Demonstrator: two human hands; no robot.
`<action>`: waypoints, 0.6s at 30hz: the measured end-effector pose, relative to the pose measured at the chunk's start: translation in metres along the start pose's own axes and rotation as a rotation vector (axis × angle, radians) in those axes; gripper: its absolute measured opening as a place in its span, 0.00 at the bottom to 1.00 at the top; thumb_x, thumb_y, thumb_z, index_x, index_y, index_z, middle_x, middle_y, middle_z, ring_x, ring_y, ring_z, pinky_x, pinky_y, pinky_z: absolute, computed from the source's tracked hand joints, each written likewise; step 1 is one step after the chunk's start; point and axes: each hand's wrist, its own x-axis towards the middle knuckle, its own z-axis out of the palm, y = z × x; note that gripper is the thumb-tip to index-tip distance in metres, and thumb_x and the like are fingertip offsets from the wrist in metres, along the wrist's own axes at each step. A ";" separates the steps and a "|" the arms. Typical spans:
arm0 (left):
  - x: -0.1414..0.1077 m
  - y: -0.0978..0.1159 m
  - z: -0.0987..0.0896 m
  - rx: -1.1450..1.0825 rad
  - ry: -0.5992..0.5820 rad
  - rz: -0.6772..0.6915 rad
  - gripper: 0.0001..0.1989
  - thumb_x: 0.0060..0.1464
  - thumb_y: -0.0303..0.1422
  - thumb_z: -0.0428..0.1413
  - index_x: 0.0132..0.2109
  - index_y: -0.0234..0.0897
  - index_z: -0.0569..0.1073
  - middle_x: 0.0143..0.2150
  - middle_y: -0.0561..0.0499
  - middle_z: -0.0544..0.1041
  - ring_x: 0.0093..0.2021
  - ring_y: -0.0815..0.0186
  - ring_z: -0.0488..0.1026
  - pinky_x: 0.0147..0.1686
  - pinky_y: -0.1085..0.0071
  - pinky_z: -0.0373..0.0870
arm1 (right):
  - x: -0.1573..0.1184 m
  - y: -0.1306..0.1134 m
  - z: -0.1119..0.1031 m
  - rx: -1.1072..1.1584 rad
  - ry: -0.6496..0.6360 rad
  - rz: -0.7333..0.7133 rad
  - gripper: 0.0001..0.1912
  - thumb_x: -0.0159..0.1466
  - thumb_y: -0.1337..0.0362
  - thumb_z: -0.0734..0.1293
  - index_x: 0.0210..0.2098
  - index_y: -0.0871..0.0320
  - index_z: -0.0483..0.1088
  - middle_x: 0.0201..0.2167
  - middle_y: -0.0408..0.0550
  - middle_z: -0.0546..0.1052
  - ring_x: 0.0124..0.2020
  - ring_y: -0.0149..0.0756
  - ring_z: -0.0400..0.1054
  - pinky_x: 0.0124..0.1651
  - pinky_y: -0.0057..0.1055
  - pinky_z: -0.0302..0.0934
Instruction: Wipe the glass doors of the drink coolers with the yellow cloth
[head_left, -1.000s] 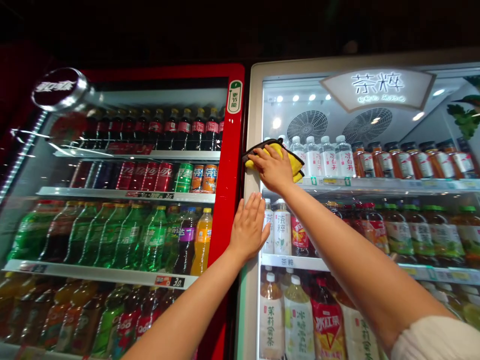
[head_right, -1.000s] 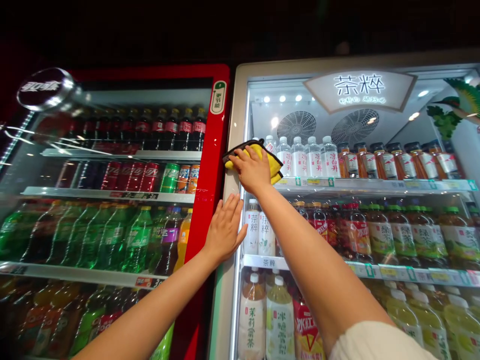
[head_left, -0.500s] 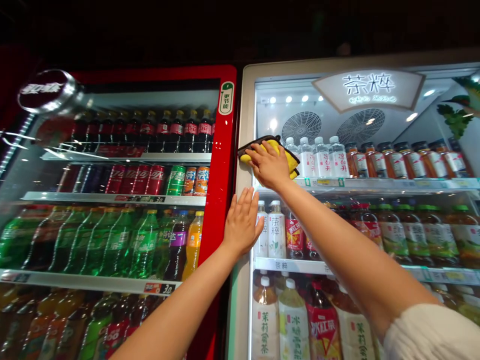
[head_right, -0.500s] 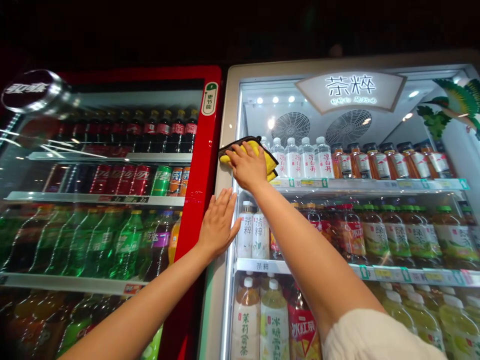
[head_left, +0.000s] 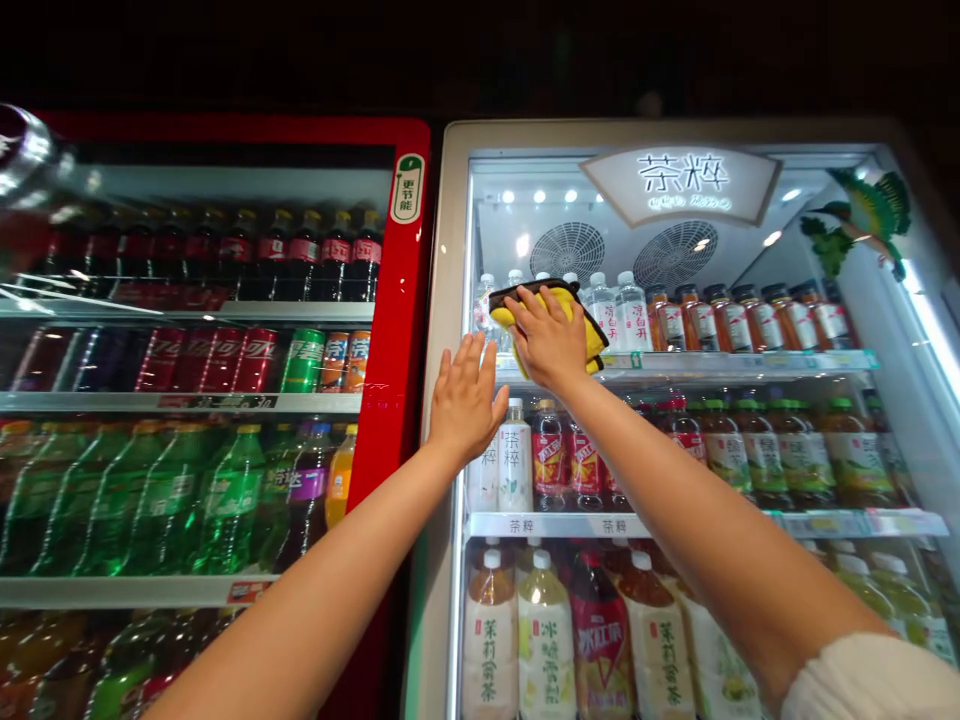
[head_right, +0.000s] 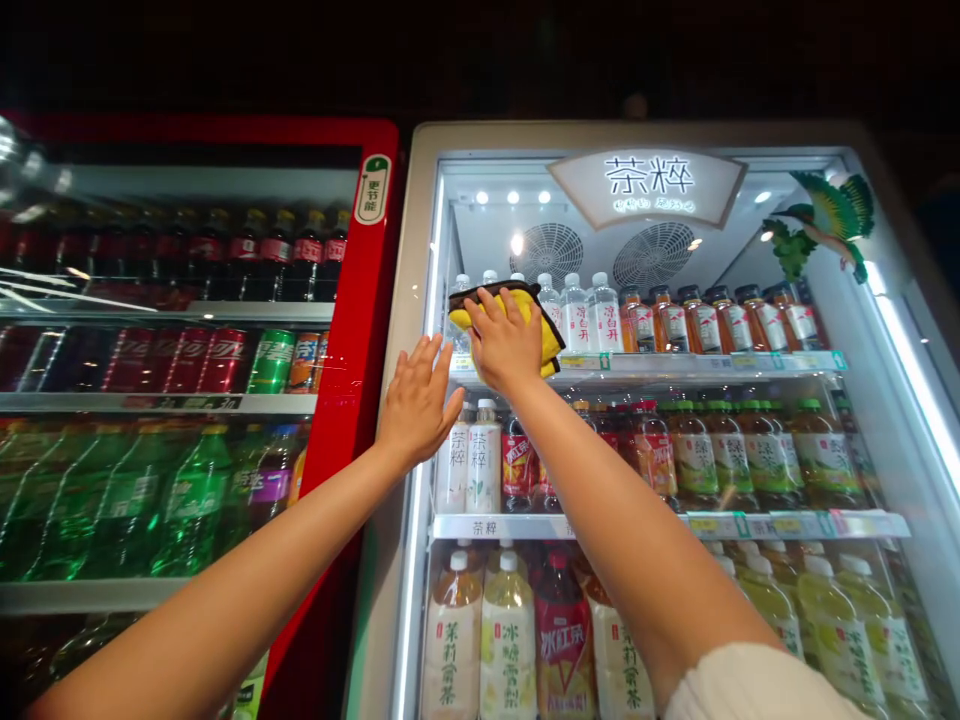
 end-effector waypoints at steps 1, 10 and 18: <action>0.004 0.003 0.001 -0.005 0.001 -0.003 0.31 0.68 0.37 0.47 0.73 0.29 0.54 0.77 0.35 0.53 0.77 0.51 0.47 0.75 0.46 0.44 | 0.009 0.010 -0.003 -0.008 -0.003 0.016 0.26 0.75 0.57 0.52 0.70 0.44 0.60 0.74 0.40 0.58 0.75 0.46 0.47 0.71 0.60 0.44; 0.011 0.031 0.013 -0.041 0.016 0.051 0.33 0.68 0.37 0.48 0.75 0.36 0.51 0.77 0.39 0.54 0.77 0.52 0.47 0.74 0.47 0.45 | -0.061 0.050 -0.011 -0.086 0.039 0.210 0.28 0.74 0.60 0.55 0.72 0.47 0.58 0.75 0.48 0.57 0.75 0.52 0.46 0.69 0.65 0.45; 0.037 0.061 0.028 -0.062 0.034 0.031 0.32 0.68 0.38 0.47 0.74 0.35 0.53 0.77 0.39 0.52 0.78 0.52 0.46 0.75 0.47 0.42 | 0.002 0.095 -0.026 -0.071 -0.028 0.103 0.27 0.74 0.59 0.53 0.71 0.43 0.57 0.75 0.41 0.56 0.75 0.50 0.45 0.70 0.63 0.45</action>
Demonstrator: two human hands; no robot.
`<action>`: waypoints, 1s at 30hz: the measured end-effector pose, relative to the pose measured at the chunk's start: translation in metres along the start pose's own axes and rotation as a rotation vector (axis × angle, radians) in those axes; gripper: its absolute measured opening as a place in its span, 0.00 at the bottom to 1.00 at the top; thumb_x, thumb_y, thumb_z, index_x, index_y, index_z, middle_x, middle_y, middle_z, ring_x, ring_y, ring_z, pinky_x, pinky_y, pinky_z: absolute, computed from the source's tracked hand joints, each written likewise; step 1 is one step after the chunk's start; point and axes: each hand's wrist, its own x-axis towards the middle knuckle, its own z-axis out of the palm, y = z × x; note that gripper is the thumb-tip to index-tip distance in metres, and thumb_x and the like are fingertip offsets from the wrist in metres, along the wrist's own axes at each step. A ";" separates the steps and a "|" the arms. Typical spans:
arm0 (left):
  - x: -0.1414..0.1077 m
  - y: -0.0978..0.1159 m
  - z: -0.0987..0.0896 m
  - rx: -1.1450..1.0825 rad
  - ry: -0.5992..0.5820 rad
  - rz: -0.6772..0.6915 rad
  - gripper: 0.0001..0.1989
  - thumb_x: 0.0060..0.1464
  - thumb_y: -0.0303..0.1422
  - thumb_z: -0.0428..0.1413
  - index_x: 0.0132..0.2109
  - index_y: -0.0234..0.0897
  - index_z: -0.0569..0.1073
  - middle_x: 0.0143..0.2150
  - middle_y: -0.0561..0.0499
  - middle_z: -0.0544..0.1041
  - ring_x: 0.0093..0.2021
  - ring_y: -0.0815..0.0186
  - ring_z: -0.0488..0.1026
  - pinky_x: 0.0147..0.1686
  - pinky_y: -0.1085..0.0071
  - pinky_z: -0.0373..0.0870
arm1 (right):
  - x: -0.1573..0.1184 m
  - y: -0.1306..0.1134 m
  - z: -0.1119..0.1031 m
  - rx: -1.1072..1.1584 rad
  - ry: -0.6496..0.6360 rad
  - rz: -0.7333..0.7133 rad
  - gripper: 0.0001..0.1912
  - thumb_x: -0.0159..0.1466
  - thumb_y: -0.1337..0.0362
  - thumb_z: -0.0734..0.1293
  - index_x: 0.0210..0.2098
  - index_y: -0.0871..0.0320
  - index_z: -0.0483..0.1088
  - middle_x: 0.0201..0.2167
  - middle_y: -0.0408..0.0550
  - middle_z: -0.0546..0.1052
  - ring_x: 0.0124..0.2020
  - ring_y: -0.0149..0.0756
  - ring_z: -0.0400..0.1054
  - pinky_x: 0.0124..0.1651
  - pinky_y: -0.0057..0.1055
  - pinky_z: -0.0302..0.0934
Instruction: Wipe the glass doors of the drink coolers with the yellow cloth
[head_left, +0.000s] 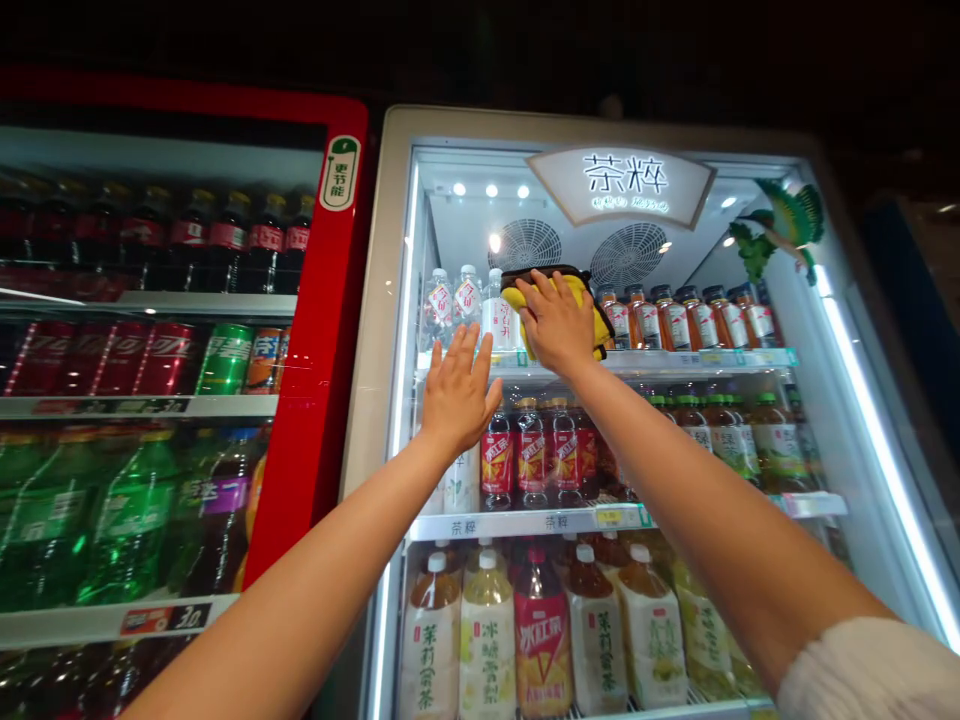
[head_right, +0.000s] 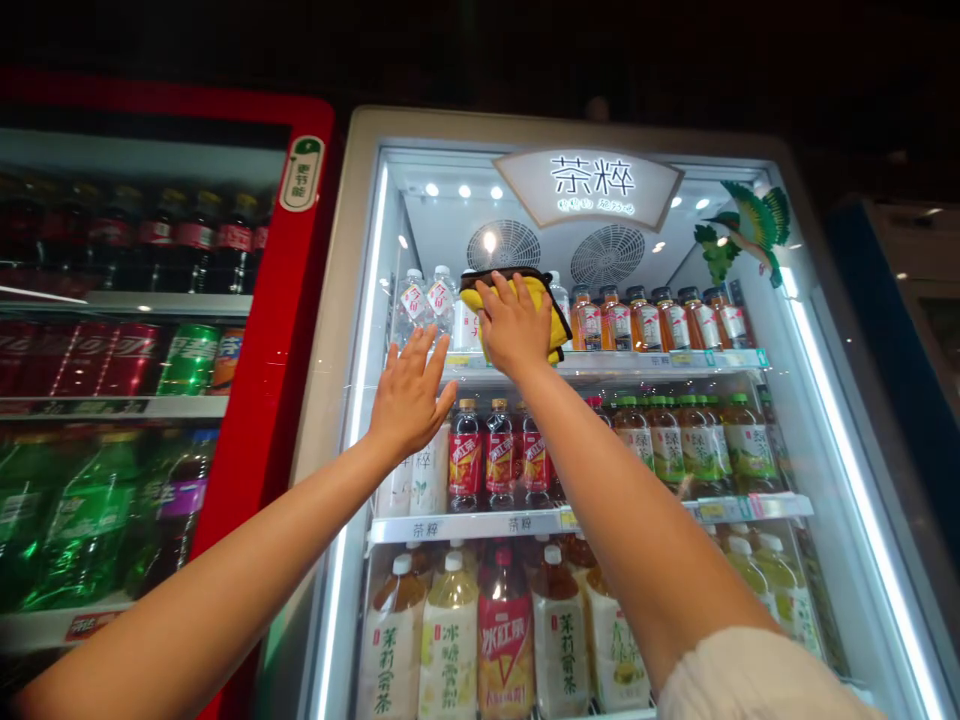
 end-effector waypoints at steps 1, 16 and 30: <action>0.003 0.004 0.002 -0.004 0.002 0.004 0.32 0.68 0.37 0.47 0.75 0.35 0.52 0.77 0.39 0.52 0.78 0.52 0.46 0.75 0.46 0.42 | 0.001 0.011 -0.003 -0.023 -0.005 0.038 0.27 0.75 0.58 0.53 0.72 0.44 0.56 0.76 0.41 0.55 0.76 0.49 0.45 0.70 0.63 0.46; 0.012 0.027 0.018 0.015 0.081 -0.064 0.33 0.67 0.36 0.48 0.75 0.38 0.51 0.76 0.38 0.56 0.77 0.50 0.49 0.74 0.41 0.40 | -0.011 0.077 -0.012 -0.019 0.016 0.008 0.26 0.74 0.58 0.53 0.70 0.45 0.59 0.74 0.41 0.58 0.75 0.46 0.47 0.71 0.60 0.45; 0.050 0.117 0.035 -0.035 0.015 0.097 0.30 0.65 0.35 0.50 0.71 0.36 0.57 0.76 0.39 0.56 0.77 0.52 0.48 0.75 0.43 0.40 | -0.034 0.120 -0.018 -0.021 0.040 0.027 0.26 0.74 0.58 0.53 0.70 0.46 0.61 0.74 0.44 0.59 0.75 0.48 0.48 0.71 0.60 0.45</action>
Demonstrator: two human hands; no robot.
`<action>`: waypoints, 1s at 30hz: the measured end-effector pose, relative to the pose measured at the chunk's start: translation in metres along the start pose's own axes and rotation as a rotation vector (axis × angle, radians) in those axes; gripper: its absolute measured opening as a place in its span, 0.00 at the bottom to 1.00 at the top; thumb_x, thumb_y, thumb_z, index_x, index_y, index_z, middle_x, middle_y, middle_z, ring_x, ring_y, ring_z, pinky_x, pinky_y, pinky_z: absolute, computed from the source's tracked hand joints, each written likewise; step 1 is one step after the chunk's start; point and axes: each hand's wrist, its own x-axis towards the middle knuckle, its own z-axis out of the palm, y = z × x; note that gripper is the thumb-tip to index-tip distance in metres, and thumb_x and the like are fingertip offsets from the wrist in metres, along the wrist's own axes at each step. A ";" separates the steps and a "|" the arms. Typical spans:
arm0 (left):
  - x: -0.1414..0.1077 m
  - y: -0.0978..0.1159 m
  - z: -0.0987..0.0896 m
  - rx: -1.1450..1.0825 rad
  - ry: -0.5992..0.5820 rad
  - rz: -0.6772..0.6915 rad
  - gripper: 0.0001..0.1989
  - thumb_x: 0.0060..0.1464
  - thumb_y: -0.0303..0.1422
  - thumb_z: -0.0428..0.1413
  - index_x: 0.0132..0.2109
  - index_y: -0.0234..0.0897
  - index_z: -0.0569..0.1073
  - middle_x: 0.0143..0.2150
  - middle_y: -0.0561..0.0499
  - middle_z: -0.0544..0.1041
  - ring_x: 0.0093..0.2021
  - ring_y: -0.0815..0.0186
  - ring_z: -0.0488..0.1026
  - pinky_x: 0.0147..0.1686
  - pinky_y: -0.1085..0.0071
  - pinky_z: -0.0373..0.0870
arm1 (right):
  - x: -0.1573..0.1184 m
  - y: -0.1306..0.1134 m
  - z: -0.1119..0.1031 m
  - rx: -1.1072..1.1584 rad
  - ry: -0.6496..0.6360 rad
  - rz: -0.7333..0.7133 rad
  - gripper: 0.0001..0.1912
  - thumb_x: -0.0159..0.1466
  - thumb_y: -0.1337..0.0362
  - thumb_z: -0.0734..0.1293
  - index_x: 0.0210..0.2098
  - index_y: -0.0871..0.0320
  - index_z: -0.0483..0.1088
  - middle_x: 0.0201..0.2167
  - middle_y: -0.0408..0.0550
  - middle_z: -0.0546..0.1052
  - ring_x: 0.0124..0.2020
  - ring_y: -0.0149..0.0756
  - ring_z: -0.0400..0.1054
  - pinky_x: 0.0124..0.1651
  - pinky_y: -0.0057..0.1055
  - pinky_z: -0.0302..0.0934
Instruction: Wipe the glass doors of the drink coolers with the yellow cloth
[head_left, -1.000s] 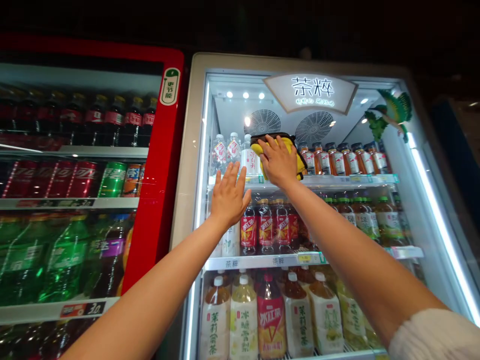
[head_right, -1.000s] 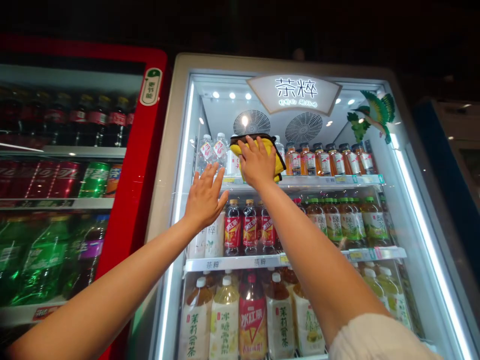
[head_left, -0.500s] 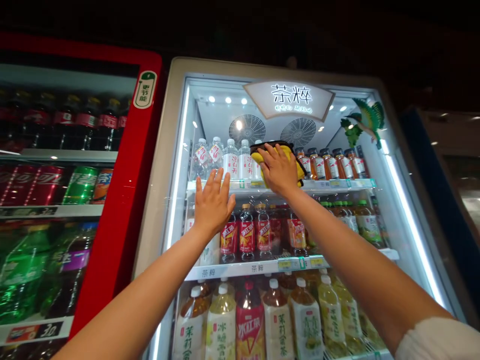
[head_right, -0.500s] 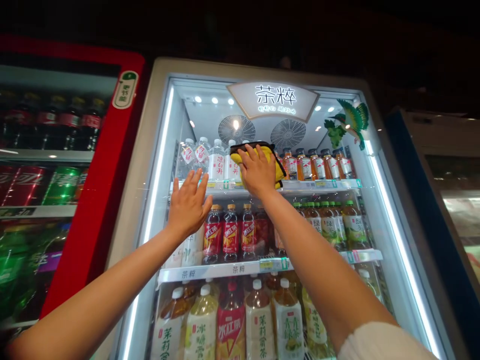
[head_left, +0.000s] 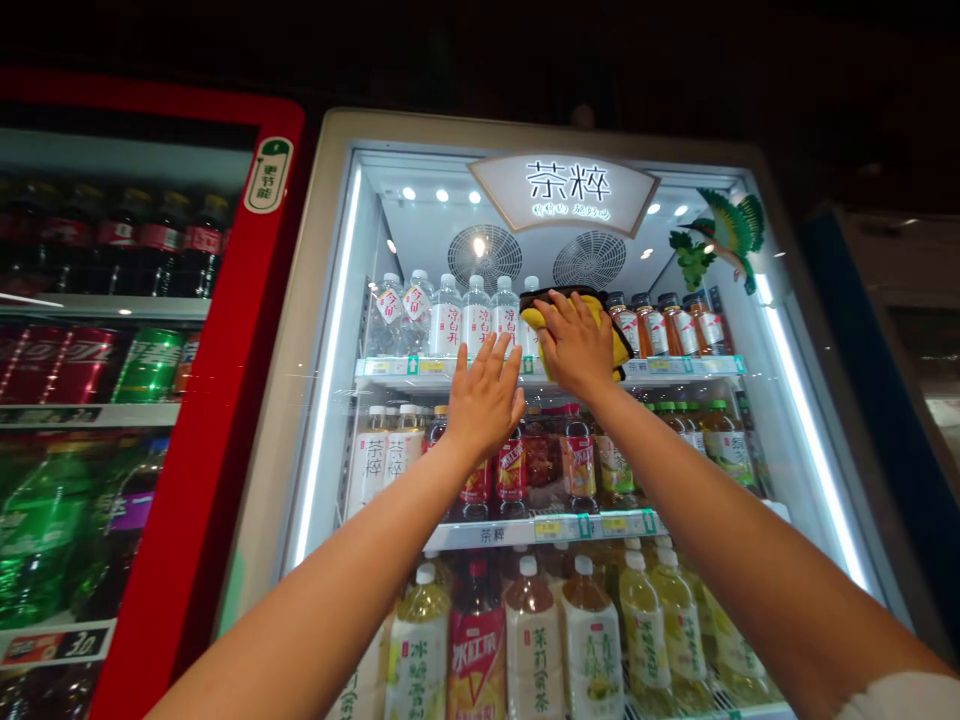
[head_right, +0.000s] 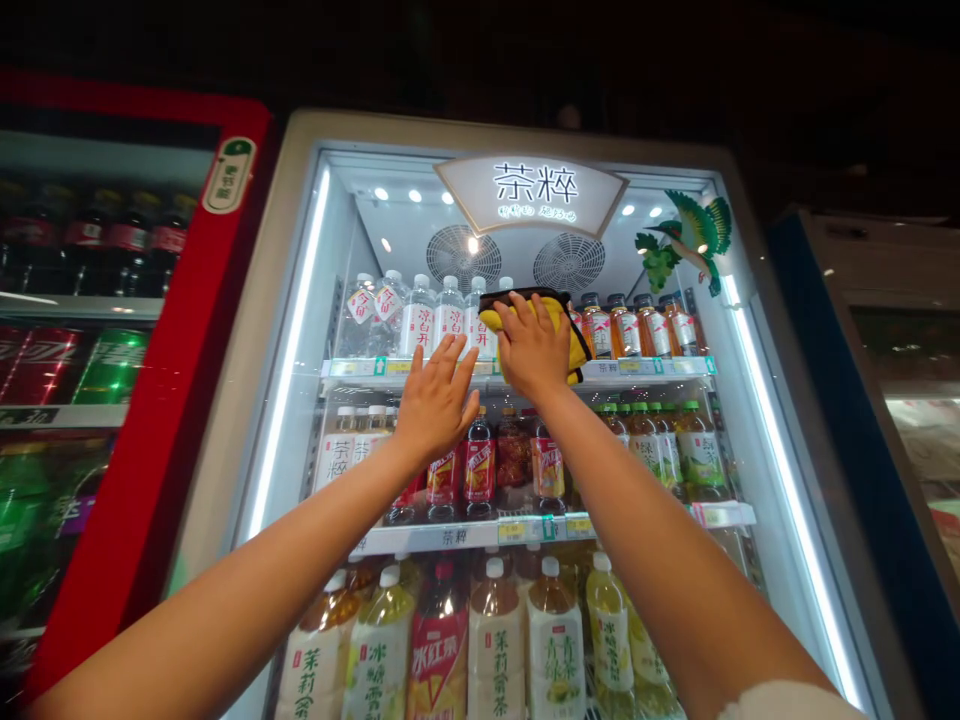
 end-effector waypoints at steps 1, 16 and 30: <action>0.001 0.003 0.002 -0.004 0.003 -0.001 0.30 0.65 0.35 0.50 0.72 0.37 0.57 0.76 0.40 0.56 0.77 0.52 0.49 0.75 0.44 0.40 | 0.004 0.008 -0.001 -0.012 0.002 0.024 0.26 0.75 0.58 0.53 0.70 0.46 0.61 0.74 0.44 0.59 0.75 0.48 0.48 0.71 0.59 0.46; 0.004 0.024 0.010 0.002 0.020 -0.075 0.30 0.65 0.34 0.50 0.71 0.38 0.57 0.77 0.40 0.55 0.77 0.53 0.47 0.75 0.43 0.39 | 0.015 0.048 -0.009 0.055 -0.010 -0.003 0.26 0.74 0.58 0.53 0.70 0.46 0.61 0.74 0.43 0.59 0.75 0.48 0.48 0.72 0.61 0.44; 0.025 0.081 0.015 0.013 -0.058 -0.099 0.30 0.66 0.35 0.49 0.71 0.33 0.59 0.77 0.38 0.53 0.78 0.50 0.46 0.74 0.41 0.41 | -0.018 0.069 -0.014 0.053 -0.051 -0.055 0.25 0.75 0.58 0.55 0.70 0.45 0.61 0.75 0.40 0.57 0.76 0.47 0.46 0.72 0.62 0.44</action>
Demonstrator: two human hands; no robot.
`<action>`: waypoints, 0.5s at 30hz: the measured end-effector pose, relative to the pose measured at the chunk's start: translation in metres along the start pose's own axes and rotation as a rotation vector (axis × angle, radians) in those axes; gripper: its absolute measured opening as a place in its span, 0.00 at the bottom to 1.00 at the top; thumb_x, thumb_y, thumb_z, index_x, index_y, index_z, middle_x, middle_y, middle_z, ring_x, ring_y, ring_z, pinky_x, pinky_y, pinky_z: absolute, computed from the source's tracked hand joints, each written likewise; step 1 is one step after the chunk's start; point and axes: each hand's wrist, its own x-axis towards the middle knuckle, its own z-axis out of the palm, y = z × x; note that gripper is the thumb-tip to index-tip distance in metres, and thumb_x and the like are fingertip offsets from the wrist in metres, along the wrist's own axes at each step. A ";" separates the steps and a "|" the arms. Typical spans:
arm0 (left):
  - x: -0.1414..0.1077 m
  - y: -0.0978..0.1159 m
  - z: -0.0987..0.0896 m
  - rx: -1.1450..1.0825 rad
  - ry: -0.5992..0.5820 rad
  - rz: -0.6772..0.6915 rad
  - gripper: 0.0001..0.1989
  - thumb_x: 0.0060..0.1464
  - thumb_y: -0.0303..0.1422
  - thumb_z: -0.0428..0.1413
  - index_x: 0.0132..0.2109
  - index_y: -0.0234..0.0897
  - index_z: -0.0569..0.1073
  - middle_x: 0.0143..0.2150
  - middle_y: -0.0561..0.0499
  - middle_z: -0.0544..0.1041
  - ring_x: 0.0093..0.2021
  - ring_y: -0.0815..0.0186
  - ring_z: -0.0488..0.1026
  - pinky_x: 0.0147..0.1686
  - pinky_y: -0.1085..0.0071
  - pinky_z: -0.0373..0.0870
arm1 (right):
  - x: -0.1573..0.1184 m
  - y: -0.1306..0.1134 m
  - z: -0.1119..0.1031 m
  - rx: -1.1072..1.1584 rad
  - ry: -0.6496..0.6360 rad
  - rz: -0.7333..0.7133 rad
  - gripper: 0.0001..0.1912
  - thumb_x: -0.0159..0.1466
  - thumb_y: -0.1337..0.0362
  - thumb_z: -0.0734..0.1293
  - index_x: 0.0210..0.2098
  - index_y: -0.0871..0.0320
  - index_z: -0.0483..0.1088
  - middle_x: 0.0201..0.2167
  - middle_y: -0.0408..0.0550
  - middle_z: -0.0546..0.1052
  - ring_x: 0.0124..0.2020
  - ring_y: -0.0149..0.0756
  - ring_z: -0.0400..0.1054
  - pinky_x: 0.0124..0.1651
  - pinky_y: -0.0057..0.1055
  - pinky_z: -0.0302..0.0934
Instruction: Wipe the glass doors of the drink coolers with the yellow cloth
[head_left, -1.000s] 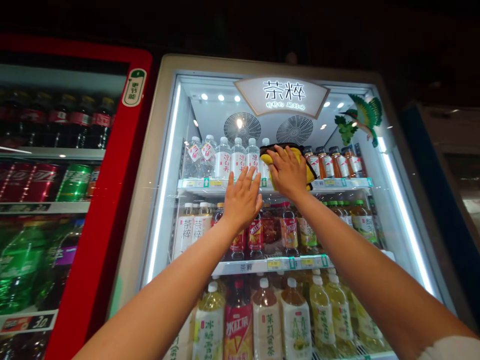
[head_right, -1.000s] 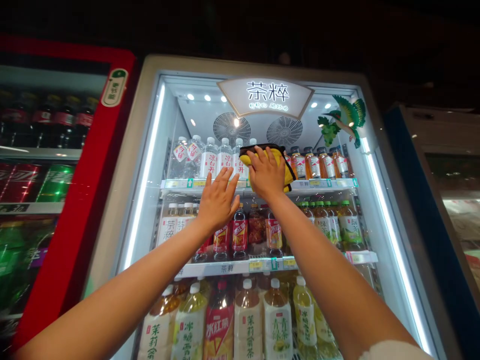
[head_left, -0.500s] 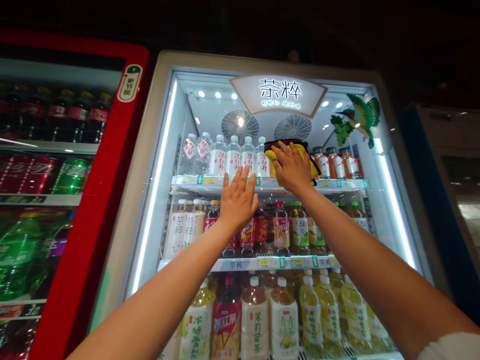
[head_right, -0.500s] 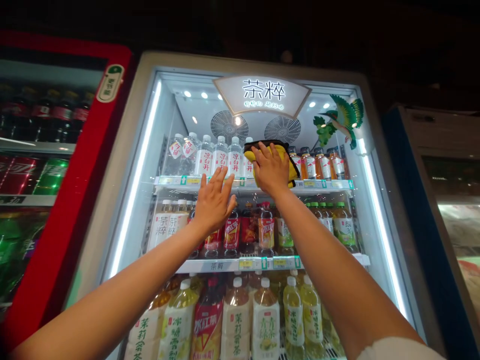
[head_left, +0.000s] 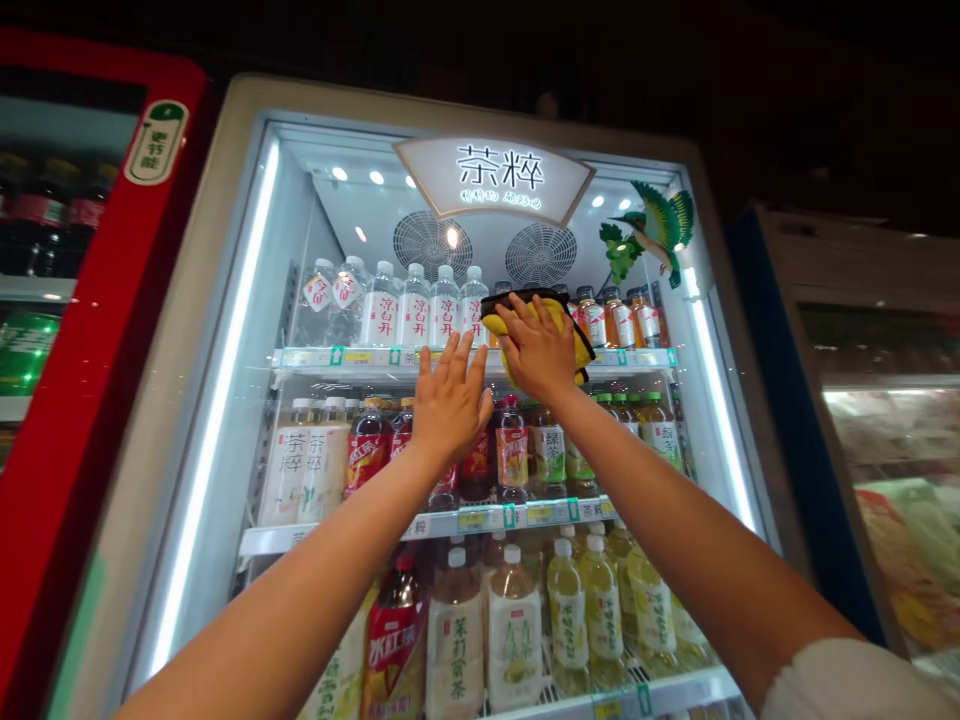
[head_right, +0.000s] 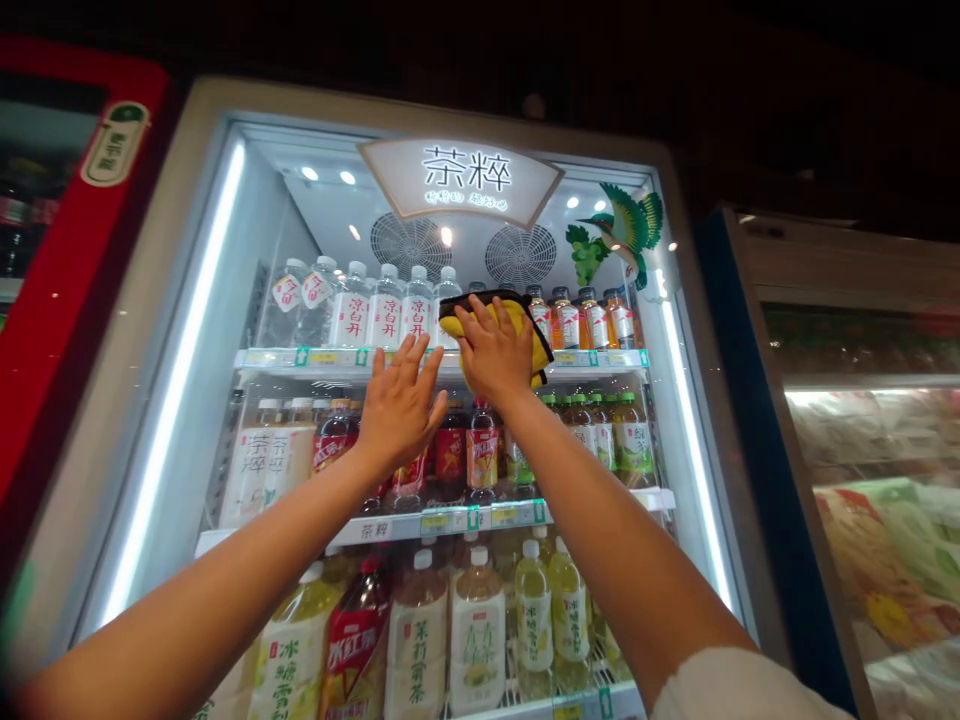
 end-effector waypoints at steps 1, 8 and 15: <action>0.003 0.005 0.001 0.003 -0.008 0.000 0.30 0.66 0.35 0.49 0.72 0.33 0.59 0.77 0.38 0.53 0.78 0.51 0.46 0.74 0.41 0.41 | 0.008 0.008 -0.002 0.010 0.006 -0.001 0.25 0.75 0.58 0.55 0.70 0.45 0.61 0.75 0.40 0.57 0.76 0.47 0.46 0.72 0.61 0.44; 0.012 0.021 0.009 -0.011 -0.015 -0.020 0.31 0.66 0.37 0.48 0.73 0.36 0.56 0.78 0.41 0.52 0.78 0.55 0.44 0.75 0.43 0.39 | -0.029 0.048 0.002 0.007 0.143 0.254 0.27 0.75 0.58 0.53 0.71 0.49 0.60 0.74 0.46 0.59 0.75 0.52 0.48 0.71 0.65 0.44; 0.015 0.018 0.017 -0.055 0.017 -0.001 0.29 0.67 0.36 0.47 0.72 0.34 0.58 0.77 0.39 0.54 0.78 0.54 0.46 0.75 0.41 0.35 | -0.013 0.049 -0.002 -0.042 0.036 0.116 0.26 0.74 0.59 0.54 0.70 0.44 0.60 0.75 0.40 0.57 0.76 0.48 0.45 0.73 0.63 0.43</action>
